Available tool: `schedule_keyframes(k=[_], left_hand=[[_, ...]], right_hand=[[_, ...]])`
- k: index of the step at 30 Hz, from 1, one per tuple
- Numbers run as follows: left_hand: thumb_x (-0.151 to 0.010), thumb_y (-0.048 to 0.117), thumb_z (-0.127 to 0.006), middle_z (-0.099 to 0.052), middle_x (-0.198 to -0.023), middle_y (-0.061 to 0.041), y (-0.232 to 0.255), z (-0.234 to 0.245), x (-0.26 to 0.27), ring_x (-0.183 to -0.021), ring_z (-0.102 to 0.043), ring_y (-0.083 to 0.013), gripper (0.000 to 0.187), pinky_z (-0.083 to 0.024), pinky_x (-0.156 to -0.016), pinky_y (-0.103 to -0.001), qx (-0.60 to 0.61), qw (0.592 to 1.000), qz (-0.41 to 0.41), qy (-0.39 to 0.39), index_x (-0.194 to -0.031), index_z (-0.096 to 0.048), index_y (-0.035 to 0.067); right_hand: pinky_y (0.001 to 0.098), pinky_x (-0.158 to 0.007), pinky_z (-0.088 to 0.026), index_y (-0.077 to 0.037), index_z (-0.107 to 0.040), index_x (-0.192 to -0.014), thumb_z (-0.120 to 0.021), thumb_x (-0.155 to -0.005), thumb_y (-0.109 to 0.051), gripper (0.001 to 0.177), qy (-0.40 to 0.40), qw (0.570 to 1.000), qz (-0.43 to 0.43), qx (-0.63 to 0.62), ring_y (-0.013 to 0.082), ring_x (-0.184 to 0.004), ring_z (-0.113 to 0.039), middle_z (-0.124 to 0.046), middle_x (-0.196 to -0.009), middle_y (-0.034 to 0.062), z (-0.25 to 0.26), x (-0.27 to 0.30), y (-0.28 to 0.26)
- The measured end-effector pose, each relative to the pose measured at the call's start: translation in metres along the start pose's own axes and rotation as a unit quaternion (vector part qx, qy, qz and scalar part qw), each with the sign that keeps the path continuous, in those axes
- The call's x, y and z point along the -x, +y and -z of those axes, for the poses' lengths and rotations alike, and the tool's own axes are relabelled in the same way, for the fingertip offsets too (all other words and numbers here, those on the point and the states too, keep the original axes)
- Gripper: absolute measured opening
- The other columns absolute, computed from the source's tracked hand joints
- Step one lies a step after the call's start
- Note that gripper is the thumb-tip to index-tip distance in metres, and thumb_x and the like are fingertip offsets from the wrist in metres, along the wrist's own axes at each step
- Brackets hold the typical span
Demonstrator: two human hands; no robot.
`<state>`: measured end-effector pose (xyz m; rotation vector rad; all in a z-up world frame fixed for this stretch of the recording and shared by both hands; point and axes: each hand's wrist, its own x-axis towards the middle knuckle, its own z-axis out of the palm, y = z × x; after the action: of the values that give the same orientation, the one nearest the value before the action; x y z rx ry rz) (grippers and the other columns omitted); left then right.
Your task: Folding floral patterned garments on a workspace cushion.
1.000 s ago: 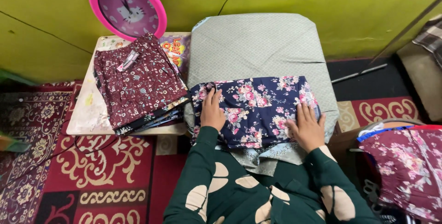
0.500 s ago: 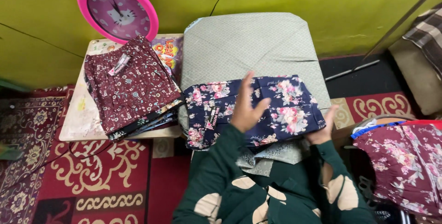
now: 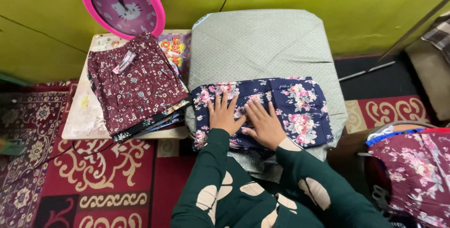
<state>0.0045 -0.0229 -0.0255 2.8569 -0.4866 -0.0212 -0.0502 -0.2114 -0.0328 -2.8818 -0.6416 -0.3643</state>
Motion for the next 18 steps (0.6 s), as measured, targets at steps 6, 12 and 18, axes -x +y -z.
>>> schedule_keyframes(k=[6, 12, 18], left_hand=[[-0.087, 0.072, -0.052, -0.031, -0.163, -0.019, 0.000, -0.001, 0.005, -0.153, -0.020, -0.0429, 0.085, -0.007, -0.120, -0.067, 0.032, 0.998, -0.019, 0.057, -0.154, -0.040, 0.022], [-0.086, 0.067, -0.055, -0.030, -0.163, -0.020, 0.000, -0.008, 0.004, -0.153, -0.019, -0.0438, 0.084, -0.006, -0.120, -0.068, 0.044, 0.996, -0.021, 0.074, -0.154, -0.040, 0.021], [-0.082, 0.066, -0.058, -0.033, -0.162, -0.019, -0.001, -0.010, 0.004, -0.152, -0.023, -0.0429, 0.086, -0.009, -0.120, -0.068, 0.040, 0.996, -0.017, 0.081, -0.153, -0.041, 0.021]], right_hand=[[0.0628, -0.120, -0.008, -0.014, -0.035, -0.160, -0.040, -0.086, -0.087, 0.104, -0.022, 0.997, -0.063, -0.027, 0.0297, -0.151, -0.034, -0.043, -0.160, 0.0129, 0.016, 0.009, 0.053], [0.0737, -0.120, 0.002, -0.018, -0.024, -0.164, -0.025, -0.098, -0.083, 0.093, -0.117, 0.957, -0.267, -0.001, 0.0265, -0.159, -0.014, -0.019, -0.172, 0.0075, 0.016, 0.032, 0.144], [0.0713, -0.120, -0.005, -0.018, -0.030, -0.161, -0.040, -0.091, -0.082, 0.095, -0.139, 0.977, -0.152, -0.061, 0.0294, -0.158, -0.015, -0.020, -0.171, 0.0119, 0.028, -0.010, 0.029]])
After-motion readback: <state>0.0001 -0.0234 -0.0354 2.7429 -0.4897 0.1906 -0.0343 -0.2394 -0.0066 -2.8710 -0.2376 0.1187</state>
